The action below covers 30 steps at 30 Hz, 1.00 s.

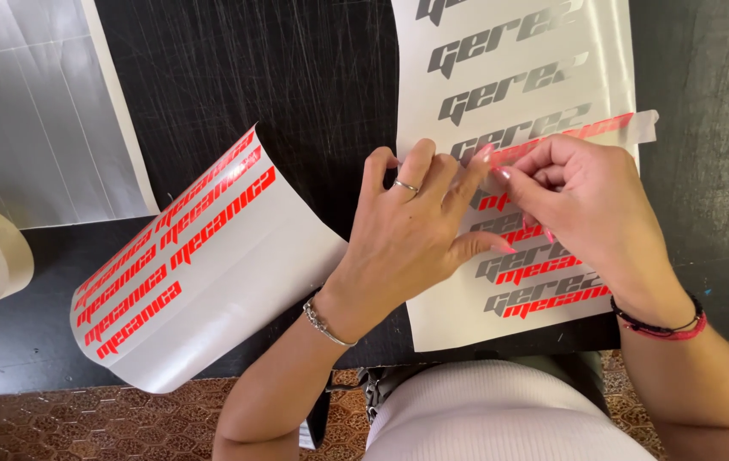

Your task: Applying transfer tape to vinyl stickers and cutting them out using a craft knife on a work table.

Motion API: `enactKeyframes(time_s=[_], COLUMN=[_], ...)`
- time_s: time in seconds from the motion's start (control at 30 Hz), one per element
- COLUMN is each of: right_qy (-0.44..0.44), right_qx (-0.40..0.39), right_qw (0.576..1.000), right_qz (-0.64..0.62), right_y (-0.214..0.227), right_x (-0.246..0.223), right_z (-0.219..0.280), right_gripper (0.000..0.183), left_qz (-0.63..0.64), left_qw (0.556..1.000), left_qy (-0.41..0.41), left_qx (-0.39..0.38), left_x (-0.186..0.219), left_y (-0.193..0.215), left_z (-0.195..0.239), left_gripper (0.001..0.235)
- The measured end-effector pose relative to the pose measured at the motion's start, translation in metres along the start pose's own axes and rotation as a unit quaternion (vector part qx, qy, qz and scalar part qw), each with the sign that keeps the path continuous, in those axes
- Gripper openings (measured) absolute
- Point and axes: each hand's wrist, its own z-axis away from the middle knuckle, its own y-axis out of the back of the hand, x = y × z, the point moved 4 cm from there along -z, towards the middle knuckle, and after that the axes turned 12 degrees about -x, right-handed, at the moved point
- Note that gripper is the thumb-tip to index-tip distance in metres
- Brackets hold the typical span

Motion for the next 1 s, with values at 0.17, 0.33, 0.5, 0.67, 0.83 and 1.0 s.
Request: enactKeyframes(time_s=[0.17,0.33,0.5,0.67,0.83,1.0], right_qy=[-0.009,0.013,0.010,-0.005,-0.016,-0.010], right_qx=[-0.021,-0.054,-0.059,-0.062,-0.067,-0.068], right_qw=[1.000,0.998,0.998,0.997,0.997,0.997], right_qz=[-0.008,-0.014,-0.034,-0.037,-0.029,-0.021], right_y=[-0.004,-0.008,-0.007,-0.007,-0.006,-0.005], right_x=[-0.004,0.002,0.003,0.000,-0.002,0.001], right_z=[0.004,0.003,0.004,0.005,0.006,0.005], right_gripper=[0.025,0.034,0.028,0.021,0.028,0.026], left_qz=[-0.028,-0.027,-0.018,-0.021,-0.029,-0.034], left_qw=[1.000,1.000,1.000,1.000,1.000,0.999], left_qy=[-0.003,0.001,-0.002,-0.009,-0.009,-0.013], left_qx=[-0.010,-0.013,-0.004,0.004,0.001,-0.008], left_x=[-0.002,-0.002,-0.004,-0.006,-0.005,-0.006], left_y=[-0.004,-0.005,-0.005,-0.003,-0.008,-0.012], left_z=[-0.002,-0.002,-0.003,-0.004,-0.003,-0.003], left_gripper=[0.083,0.053,0.056,0.062,0.054,0.069])
